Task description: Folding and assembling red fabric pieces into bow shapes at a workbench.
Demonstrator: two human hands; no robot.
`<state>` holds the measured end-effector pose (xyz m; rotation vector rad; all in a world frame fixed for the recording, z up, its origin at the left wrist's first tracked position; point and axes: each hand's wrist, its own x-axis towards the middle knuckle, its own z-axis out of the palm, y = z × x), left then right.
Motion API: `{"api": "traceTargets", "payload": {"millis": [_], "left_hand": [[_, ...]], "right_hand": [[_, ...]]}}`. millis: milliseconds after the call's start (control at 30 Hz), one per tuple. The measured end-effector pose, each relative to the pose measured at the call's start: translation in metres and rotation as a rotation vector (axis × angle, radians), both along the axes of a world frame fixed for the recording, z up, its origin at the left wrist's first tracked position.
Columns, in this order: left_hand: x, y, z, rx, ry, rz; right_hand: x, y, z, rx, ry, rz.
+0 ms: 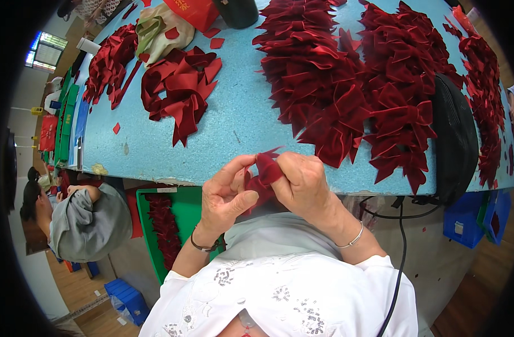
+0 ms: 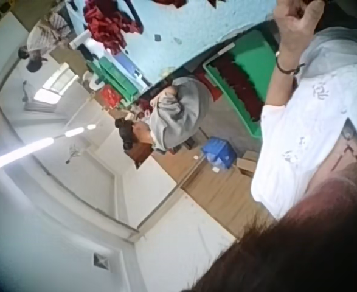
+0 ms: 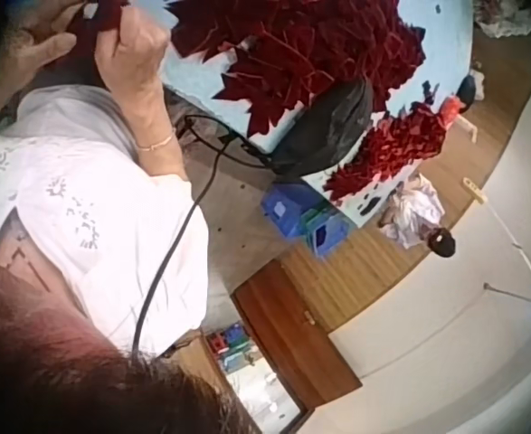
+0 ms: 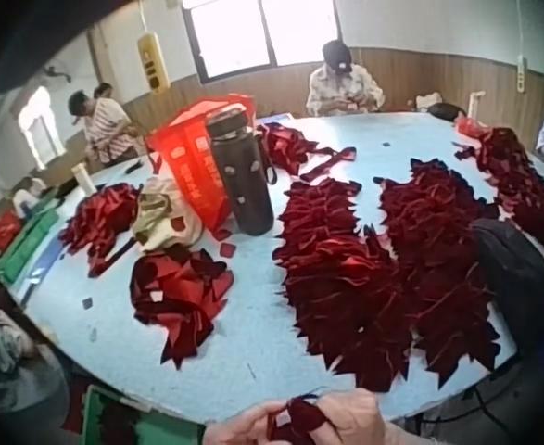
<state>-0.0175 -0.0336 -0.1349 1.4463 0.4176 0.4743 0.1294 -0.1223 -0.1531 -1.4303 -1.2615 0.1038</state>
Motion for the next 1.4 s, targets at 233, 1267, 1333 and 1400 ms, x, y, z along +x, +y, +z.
{"api": "traceTargets", "payload": {"millis": [233, 1267, 1333, 1400], "left_hand": [[0.002, -0.008, -0.004, -0.105, 0.027, 0.032], [-0.007, -0.011, -0.009, -0.404, -0.184, 0.107], [-0.011, -0.006, -0.012, -0.595, -0.281, 0.021], [-0.011, -0.005, -0.012, -0.689, -0.329, -0.023]], "right_hand": [[-0.002, -0.004, -0.006, -0.047, -0.059, -0.065], [-0.014, -0.002, 0.005, -0.144, 1.499, 0.239], [-0.016, -0.001, 0.007, -0.148, 1.507, 0.222], [-0.016, 0.000, 0.007, -0.150, 1.511, 0.214]]}}
